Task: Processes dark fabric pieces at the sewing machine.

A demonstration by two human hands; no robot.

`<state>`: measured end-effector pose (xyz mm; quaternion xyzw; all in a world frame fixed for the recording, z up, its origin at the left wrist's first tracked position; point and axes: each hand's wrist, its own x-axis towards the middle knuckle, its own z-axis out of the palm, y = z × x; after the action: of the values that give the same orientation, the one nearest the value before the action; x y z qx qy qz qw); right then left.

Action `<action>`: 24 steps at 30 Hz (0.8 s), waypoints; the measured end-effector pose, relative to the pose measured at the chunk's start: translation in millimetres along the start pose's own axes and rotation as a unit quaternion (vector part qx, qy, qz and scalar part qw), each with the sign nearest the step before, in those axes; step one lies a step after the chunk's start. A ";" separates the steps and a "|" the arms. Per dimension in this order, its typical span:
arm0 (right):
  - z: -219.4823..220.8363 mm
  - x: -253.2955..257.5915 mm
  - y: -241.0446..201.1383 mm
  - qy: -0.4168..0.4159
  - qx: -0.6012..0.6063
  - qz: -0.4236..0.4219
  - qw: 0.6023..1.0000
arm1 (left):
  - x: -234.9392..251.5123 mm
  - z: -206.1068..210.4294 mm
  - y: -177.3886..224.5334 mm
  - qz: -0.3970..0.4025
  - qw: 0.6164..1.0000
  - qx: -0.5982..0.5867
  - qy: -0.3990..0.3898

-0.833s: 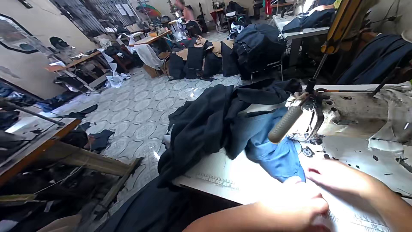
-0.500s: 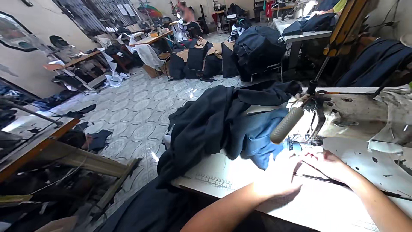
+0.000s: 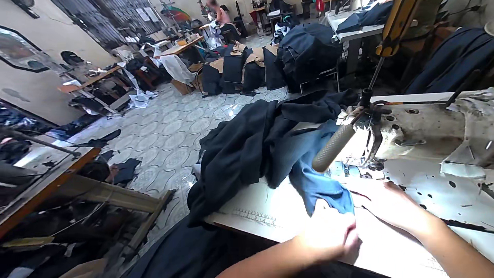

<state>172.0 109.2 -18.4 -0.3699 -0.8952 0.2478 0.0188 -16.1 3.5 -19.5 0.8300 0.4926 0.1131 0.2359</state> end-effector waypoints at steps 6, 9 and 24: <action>17.7 3.9 11.4 0.023 -0.032 -0.009 0.999 | -9.6 -4.1 -29.9 0.036 0.995 -0.089 0.039; 16.5 5.3 15.1 -0.019 -0.048 0.036 0.998 | 18.7 -36.6 -69.4 -0.081 0.972 -0.206 0.073; -17.7 30.5 36.2 0.220 0.307 0.300 0.876 | 112.2 -63.4 -126.3 -0.199 0.906 -0.272 0.258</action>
<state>177.3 159.2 -24.1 -0.6409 -0.5932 0.4166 0.2527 -84.4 169.9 -33.3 0.5602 0.6415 0.4031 0.3350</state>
